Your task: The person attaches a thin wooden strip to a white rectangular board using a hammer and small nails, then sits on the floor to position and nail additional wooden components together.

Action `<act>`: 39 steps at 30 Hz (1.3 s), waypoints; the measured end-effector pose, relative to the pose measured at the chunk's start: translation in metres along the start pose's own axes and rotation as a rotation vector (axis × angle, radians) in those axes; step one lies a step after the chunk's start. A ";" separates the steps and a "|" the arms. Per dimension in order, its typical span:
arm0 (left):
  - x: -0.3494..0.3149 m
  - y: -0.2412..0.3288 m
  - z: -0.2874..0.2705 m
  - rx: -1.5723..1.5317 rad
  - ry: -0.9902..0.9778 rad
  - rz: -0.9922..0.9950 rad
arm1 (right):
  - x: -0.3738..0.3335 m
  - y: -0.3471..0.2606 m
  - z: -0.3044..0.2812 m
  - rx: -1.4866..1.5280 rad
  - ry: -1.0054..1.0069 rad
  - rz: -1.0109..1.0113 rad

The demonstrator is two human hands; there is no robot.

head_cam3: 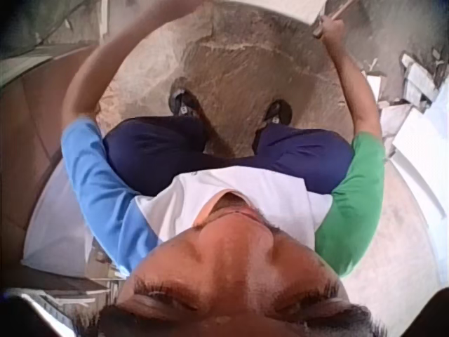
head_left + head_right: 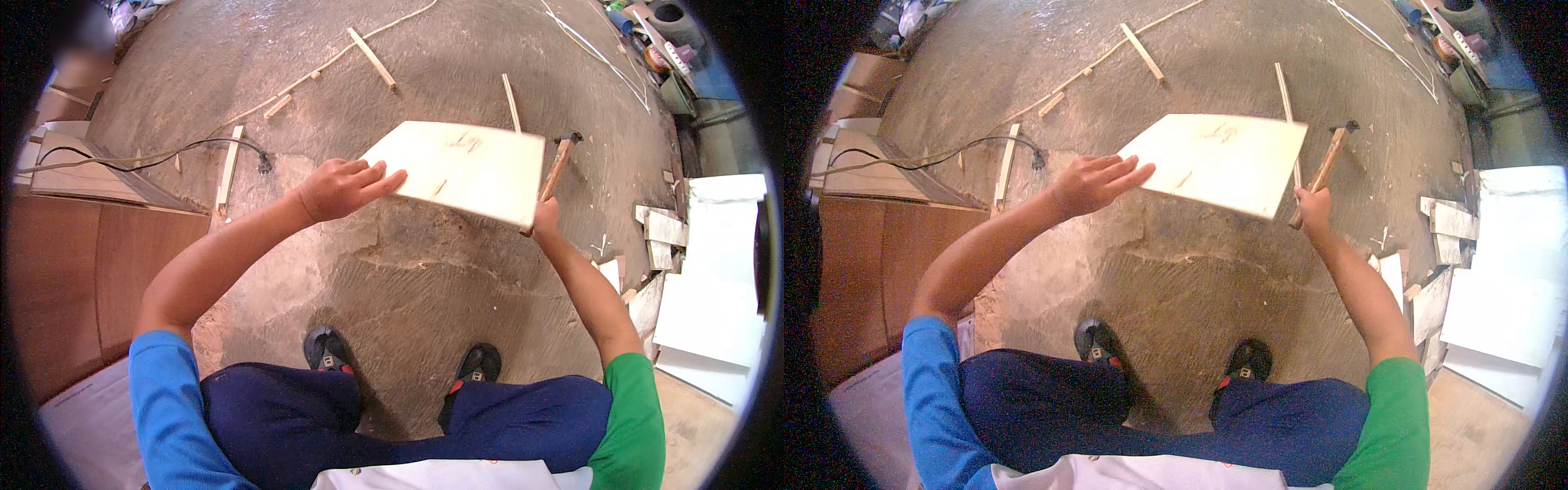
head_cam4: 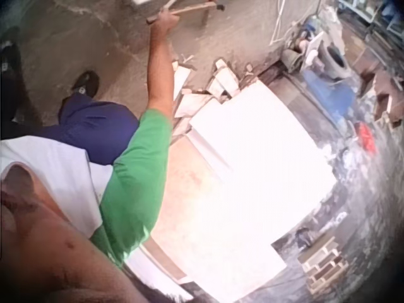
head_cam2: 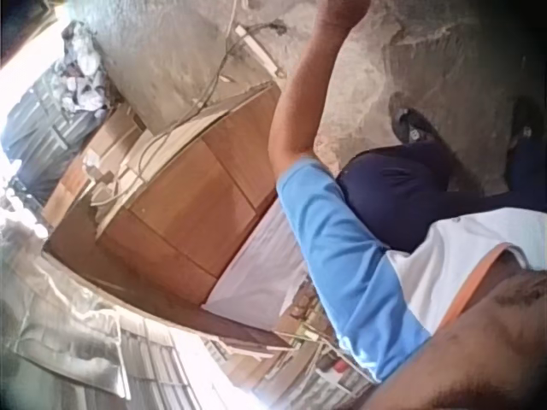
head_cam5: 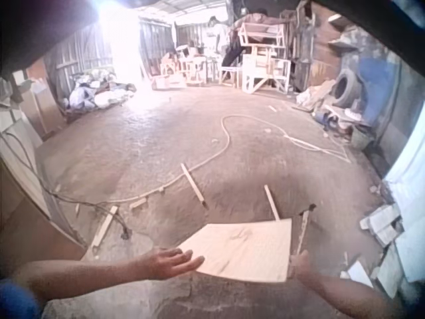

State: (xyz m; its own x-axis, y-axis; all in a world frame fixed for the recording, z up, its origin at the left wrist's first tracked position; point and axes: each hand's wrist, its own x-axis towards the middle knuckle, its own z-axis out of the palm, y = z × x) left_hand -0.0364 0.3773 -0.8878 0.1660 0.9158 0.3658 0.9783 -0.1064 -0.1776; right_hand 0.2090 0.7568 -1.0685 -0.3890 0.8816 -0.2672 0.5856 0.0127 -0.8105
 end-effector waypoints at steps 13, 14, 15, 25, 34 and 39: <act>0.019 0.016 0.058 -0.006 0.016 0.235 | -0.027 -0.041 -0.007 0.046 0.039 0.117; 0.028 0.013 0.062 -0.014 0.054 0.257 | -0.029 -0.034 -0.007 0.112 0.040 0.110; 0.035 0.012 0.065 -0.021 0.092 0.277 | -0.030 -0.028 -0.007 0.177 0.041 0.102; 0.047 0.005 0.058 -0.010 0.093 0.309 | -0.054 -0.067 0.004 0.766 -0.312 0.344; 0.042 0.003 0.063 -0.130 0.054 0.290 | -0.073 -0.093 -0.012 0.910 -0.257 0.398; 0.043 0.010 0.068 -0.361 -0.043 0.136 | -0.058 -0.071 -0.012 0.777 -0.262 0.272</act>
State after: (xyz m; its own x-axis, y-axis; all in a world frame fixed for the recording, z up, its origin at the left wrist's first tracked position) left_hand -0.0278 0.4421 -0.9354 0.2995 0.8984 0.3212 0.9295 -0.3507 0.1141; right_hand 0.1990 0.7102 -0.9888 -0.5136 0.6683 -0.5381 0.0669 -0.5940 -0.8017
